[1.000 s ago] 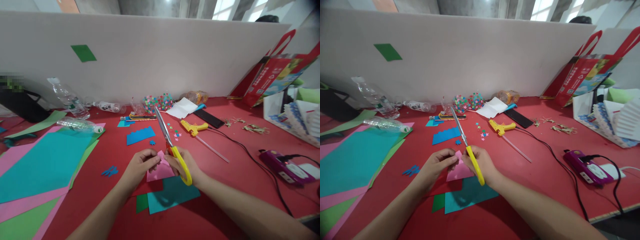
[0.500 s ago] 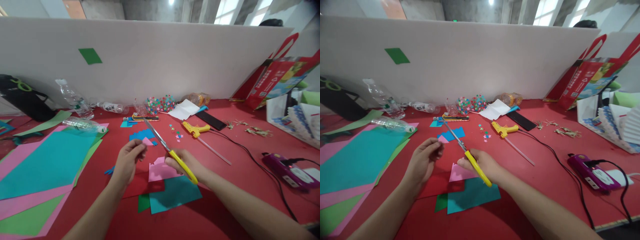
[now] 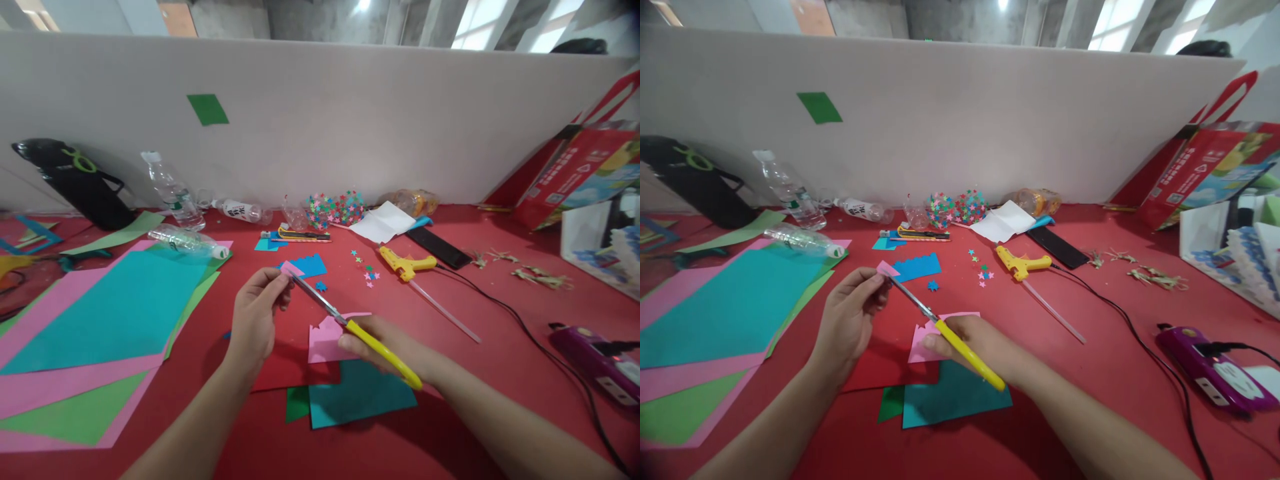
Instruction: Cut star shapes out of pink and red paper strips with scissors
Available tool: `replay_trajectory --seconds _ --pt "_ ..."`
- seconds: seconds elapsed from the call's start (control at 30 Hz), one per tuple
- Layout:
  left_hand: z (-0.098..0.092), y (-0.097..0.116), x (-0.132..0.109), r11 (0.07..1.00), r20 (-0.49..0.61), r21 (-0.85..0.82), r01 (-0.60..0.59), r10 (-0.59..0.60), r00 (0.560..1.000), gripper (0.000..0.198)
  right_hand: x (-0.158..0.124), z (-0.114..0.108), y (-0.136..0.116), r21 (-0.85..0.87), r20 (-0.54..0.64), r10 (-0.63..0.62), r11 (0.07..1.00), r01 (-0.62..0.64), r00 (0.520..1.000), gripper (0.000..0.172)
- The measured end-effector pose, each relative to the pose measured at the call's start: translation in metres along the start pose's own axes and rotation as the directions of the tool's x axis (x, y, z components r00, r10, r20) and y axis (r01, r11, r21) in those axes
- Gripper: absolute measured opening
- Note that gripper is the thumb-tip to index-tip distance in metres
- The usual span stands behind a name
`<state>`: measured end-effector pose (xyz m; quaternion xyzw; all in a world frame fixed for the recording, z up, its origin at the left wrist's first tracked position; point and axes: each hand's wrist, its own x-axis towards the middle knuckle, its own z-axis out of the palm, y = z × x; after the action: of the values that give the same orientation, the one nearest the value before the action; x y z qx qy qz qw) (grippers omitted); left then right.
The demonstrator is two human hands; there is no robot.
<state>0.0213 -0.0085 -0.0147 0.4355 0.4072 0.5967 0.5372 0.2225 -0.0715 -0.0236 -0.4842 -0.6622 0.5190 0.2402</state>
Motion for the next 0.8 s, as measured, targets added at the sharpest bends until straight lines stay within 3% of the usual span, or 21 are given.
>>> replay_trajectory --seconds 0.17,0.5,0.8 --pt "0.0009 0.0009 -0.0002 1.000 0.016 0.003 -0.016 0.016 1.000 0.008 0.0007 0.0020 0.0027 0.048 0.051 0.077 0.996 -0.080 0.996 0.041" --pt "0.0009 0.0031 -0.0031 0.994 0.030 0.061 -0.092 0.090 0.996 0.010 0.0002 0.0027 0.0054 0.055 0.034 0.055 0.997 -0.057 0.998 0.033" --pt "0.0029 0.0027 -0.0044 0.994 0.019 0.080 -0.072 0.070 0.997 0.012 0.0000 0.0035 0.0040 0.102 0.056 0.065 0.992 -0.071 0.996 0.035"
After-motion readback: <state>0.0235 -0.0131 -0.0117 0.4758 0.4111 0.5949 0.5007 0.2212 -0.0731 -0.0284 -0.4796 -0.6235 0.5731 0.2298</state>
